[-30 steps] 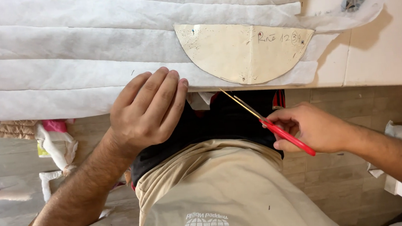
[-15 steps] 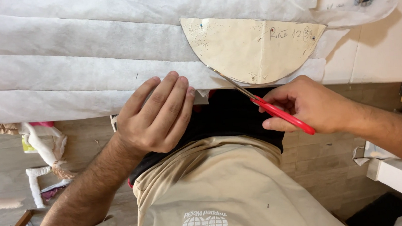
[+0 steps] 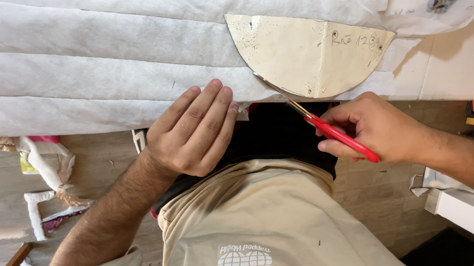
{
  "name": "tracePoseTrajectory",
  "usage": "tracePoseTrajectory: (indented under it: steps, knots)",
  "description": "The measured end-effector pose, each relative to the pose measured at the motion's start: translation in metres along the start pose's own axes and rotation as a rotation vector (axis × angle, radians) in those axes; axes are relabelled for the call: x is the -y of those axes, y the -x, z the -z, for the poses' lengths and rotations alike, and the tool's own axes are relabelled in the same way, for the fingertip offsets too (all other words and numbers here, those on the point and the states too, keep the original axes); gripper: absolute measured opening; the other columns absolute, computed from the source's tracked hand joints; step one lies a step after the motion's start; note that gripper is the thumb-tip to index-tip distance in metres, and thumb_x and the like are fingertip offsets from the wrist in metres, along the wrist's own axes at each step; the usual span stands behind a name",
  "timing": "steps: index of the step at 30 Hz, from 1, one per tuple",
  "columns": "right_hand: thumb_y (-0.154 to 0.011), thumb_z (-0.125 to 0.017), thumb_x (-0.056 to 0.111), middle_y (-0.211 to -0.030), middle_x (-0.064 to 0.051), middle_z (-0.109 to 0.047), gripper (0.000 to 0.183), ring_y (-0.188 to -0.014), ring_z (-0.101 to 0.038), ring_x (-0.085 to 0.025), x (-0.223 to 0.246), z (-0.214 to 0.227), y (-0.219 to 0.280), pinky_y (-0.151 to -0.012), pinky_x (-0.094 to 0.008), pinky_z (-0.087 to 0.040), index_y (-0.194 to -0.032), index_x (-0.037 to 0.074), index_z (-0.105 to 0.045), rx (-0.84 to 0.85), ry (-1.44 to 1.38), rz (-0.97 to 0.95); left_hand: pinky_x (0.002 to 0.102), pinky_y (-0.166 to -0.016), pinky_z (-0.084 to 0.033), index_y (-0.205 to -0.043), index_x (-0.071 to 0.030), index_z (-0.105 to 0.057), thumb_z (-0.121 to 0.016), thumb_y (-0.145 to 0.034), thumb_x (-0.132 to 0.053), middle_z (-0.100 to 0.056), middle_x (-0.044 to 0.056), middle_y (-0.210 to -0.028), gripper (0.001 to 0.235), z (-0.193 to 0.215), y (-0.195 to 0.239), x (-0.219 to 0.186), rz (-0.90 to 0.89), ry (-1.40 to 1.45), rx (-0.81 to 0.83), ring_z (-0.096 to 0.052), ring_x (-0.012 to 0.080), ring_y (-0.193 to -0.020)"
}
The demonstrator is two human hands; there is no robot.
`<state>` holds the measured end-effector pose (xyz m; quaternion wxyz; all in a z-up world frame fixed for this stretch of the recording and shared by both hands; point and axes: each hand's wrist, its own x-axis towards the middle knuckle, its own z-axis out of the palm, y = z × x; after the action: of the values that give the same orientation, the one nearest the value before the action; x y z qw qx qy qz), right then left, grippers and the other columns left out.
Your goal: The person uses a paper template to mark and cut out shapes from a piece of quilted fabric using scissors on a workshop table.
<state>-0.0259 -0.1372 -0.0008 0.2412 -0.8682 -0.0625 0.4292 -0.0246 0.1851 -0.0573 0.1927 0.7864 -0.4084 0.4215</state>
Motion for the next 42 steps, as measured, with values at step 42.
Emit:
tracePoseTrajectory:
  steps: [42]
  knots:
    - [-0.082, -0.079, 0.008, -0.051, -0.007, -0.06, 0.013, -0.035, -0.061, -0.017, 0.077, -0.037, -0.01, -0.032, -0.029, -0.051, -0.088, -0.003, -0.075, -0.132, -0.496, -0.169, 0.038, -0.089, -0.06, -0.093, -0.002, -0.072, -0.049, -0.103, 0.001, -0.077, 0.017, -0.101, 0.025, -0.006, 0.012, 0.007, 0.087, 0.133, -0.131, -0.08, 0.0307, -0.094]
